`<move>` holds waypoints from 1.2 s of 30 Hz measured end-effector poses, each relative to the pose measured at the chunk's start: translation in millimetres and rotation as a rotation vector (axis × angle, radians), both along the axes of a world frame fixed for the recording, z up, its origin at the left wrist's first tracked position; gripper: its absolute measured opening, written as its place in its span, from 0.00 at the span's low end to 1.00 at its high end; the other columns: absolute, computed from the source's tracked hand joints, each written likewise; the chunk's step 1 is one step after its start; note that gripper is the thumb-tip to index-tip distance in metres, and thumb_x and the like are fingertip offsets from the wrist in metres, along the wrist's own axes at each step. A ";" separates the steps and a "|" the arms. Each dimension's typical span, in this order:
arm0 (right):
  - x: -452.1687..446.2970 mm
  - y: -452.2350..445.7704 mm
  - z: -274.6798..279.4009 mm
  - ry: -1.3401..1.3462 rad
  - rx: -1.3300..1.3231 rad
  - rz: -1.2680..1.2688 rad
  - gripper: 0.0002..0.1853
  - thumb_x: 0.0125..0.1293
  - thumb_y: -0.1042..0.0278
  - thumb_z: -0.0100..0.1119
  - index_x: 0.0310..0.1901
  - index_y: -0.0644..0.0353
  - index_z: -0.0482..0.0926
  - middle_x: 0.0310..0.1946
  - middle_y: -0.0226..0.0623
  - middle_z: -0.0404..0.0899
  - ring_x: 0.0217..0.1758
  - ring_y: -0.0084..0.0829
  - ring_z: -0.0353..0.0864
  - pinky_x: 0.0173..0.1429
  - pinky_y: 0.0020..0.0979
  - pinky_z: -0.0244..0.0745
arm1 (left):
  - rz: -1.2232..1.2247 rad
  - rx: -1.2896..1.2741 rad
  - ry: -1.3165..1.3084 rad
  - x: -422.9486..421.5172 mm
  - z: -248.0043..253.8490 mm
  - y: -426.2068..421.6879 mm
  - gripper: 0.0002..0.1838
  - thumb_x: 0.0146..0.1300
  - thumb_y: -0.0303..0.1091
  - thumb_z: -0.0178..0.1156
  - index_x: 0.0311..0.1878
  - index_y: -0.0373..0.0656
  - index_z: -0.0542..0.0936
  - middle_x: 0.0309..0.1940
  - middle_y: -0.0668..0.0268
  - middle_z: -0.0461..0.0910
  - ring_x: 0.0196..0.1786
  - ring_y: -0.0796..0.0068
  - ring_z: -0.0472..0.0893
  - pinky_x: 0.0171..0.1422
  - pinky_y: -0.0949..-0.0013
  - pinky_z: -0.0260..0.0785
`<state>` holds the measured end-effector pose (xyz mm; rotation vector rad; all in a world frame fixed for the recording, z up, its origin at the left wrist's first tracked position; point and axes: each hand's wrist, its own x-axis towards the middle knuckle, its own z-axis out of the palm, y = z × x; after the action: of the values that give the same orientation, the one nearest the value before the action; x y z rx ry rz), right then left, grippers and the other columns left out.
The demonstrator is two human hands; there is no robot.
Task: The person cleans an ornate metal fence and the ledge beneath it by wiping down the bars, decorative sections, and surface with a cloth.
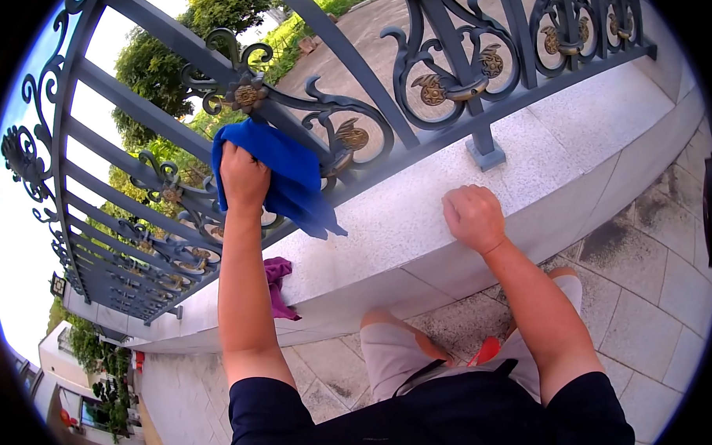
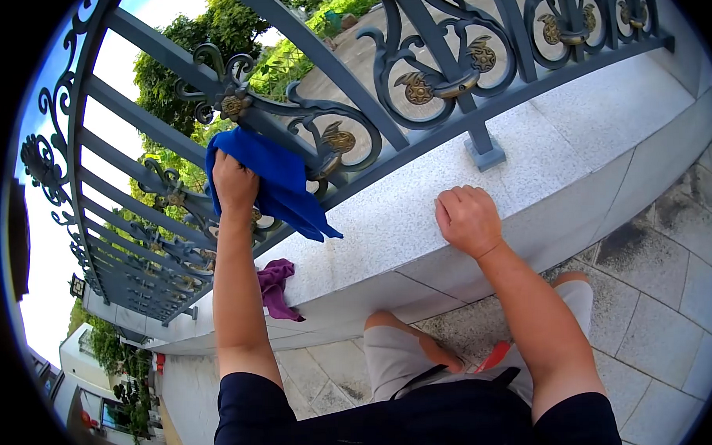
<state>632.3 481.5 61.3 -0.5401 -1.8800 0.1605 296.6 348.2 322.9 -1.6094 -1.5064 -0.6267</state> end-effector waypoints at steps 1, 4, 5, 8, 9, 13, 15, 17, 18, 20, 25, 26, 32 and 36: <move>0.3 0.3 0.6 0.001 0.002 -0.001 0.06 0.66 0.71 0.69 0.33 0.55 0.81 0.28 0.39 0.82 0.34 0.44 0.83 0.42 0.46 0.78 | 0.026 0.032 -0.004 1.2 -1.6 2.8 0.07 0.67 0.29 0.68 0.46 0.41 0.87 0.46 0.50 0.86 0.49 0.39 0.84 0.54 0.47 0.79; -0.8 0.4 -1.2 0.004 -0.007 -0.009 0.06 0.66 0.71 0.69 0.32 0.55 0.81 0.28 0.39 0.82 0.34 0.44 0.83 0.42 0.46 0.78 | 0.090 0.120 -0.038 4.7 -2.2 14.7 0.06 0.69 0.31 0.66 0.46 0.42 0.87 0.45 0.51 0.87 0.48 0.39 0.84 0.53 0.48 0.79; -0.8 0.6 -1.6 -0.002 -0.006 -0.011 0.06 0.66 0.71 0.69 0.32 0.55 0.81 0.28 0.39 0.82 0.34 0.44 0.83 0.43 0.46 0.78 | 0.068 0.151 -0.020 5.9 -2.4 18.6 0.06 0.70 0.33 0.66 0.45 0.42 0.87 0.45 0.51 0.88 0.47 0.39 0.85 0.52 0.48 0.80; 0.4 -0.8 -1.1 -0.019 -0.013 -0.007 0.05 0.66 0.72 0.70 0.32 0.56 0.82 0.29 0.39 0.83 0.35 0.45 0.83 0.43 0.46 0.78 | 0.018 0.193 -0.029 5.7 -2.4 21.1 0.08 0.72 0.36 0.67 0.47 0.42 0.88 0.46 0.50 0.89 0.47 0.39 0.87 0.51 0.48 0.81; 0.5 -0.6 -0.4 -0.020 -0.021 -0.008 0.05 0.65 0.73 0.70 0.33 0.56 0.83 0.29 0.39 0.84 0.35 0.46 0.84 0.43 0.47 0.78 | 0.018 0.159 -0.049 5.4 -2.3 18.8 0.09 0.71 0.34 0.67 0.49 0.42 0.87 0.48 0.49 0.88 0.49 0.38 0.86 0.54 0.48 0.80; -0.1 0.1 -1.4 -0.015 -0.033 -0.003 0.04 0.65 0.73 0.70 0.33 0.56 0.84 0.30 0.40 0.84 0.35 0.46 0.84 0.43 0.47 0.79 | 0.081 -0.052 -0.037 12.8 -2.1 -7.9 0.16 0.69 0.30 0.66 0.59 0.40 0.85 0.58 0.46 0.83 0.59 0.36 0.82 0.64 0.46 0.78; 1.1 0.4 -0.5 -0.013 -0.025 -0.004 0.04 0.65 0.73 0.70 0.33 0.56 0.84 0.30 0.40 0.84 0.35 0.46 0.84 0.43 0.47 0.79 | 0.096 -0.194 -0.018 13.7 6.8 -18.0 0.19 0.68 0.30 0.67 0.62 0.39 0.83 0.62 0.45 0.81 0.62 0.35 0.81 0.67 0.46 0.76; 1.2 -0.9 -0.2 -0.011 -0.024 -0.002 0.04 0.65 0.73 0.70 0.33 0.56 0.84 0.30 0.40 0.84 0.35 0.46 0.84 0.43 0.47 0.78 | 0.078 -0.330 -0.038 17.7 20.1 -27.9 0.22 0.66 0.28 0.69 0.63 0.39 0.82 0.64 0.46 0.78 0.64 0.35 0.79 0.69 0.45 0.75; 1.2 -1.0 0.0 -0.010 -0.024 0.001 0.04 0.65 0.74 0.70 0.33 0.56 0.84 0.29 0.40 0.84 0.35 0.46 0.84 0.43 0.47 0.78 | 0.035 -0.337 -0.009 11.2 22.0 -27.3 0.23 0.64 0.28 0.70 0.62 0.39 0.82 0.63 0.47 0.79 0.63 0.36 0.79 0.69 0.46 0.75; 1.2 0.2 0.1 -0.007 -0.025 0.003 0.04 0.65 0.74 0.70 0.33 0.56 0.84 0.29 0.39 0.84 0.35 0.46 0.84 0.43 0.47 0.78 | 0.018 -0.333 -0.010 14.8 24.4 -26.3 0.21 0.64 0.27 0.70 0.60 0.40 0.83 0.61 0.47 0.79 0.62 0.37 0.80 0.68 0.47 0.76; 0.5 0.1 -0.3 -0.003 -0.030 0.004 0.04 0.64 0.74 0.70 0.32 0.56 0.83 0.29 0.39 0.84 0.35 0.46 0.84 0.42 0.47 0.78 | -0.045 -0.124 -0.018 1.2 13.4 -6.9 0.10 0.68 0.30 0.71 0.50 0.39 0.87 0.50 0.48 0.86 0.51 0.41 0.86 0.55 0.50 0.79; 1.0 1.0 0.2 -0.001 -0.023 -0.001 0.04 0.64 0.74 0.70 0.32 0.56 0.83 0.29 0.39 0.84 0.35 0.46 0.84 0.42 0.47 0.78 | -0.061 -0.078 -0.067 -0.6 11.6 0.1 0.08 0.68 0.30 0.70 0.47 0.39 0.87 0.48 0.49 0.87 0.49 0.41 0.86 0.53 0.50 0.80; 0.0 -0.1 -0.1 -0.008 -0.025 -0.002 0.04 0.64 0.75 0.70 0.32 0.56 0.84 0.29 0.39 0.84 0.35 0.46 0.84 0.42 0.47 0.79 | -0.037 0.262 -0.190 14.1 -1.4 25.9 0.06 0.71 0.32 0.68 0.43 0.39 0.87 0.40 0.50 0.88 0.40 0.43 0.87 0.46 0.53 0.80; 1.0 -1.7 1.2 -0.023 -0.022 -0.004 0.04 0.63 0.75 0.70 0.33 0.56 0.84 0.29 0.39 0.84 0.35 0.47 0.84 0.42 0.47 0.79 | -0.118 0.458 -0.340 15.1 -19.8 45.4 0.07 0.72 0.31 0.69 0.43 0.38 0.88 0.37 0.54 0.88 0.40 0.50 0.88 0.46 0.58 0.79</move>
<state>633.3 479.8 62.4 -0.5632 -1.9009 0.1737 311.7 393.5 303.1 -1.2827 -1.3740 -1.2638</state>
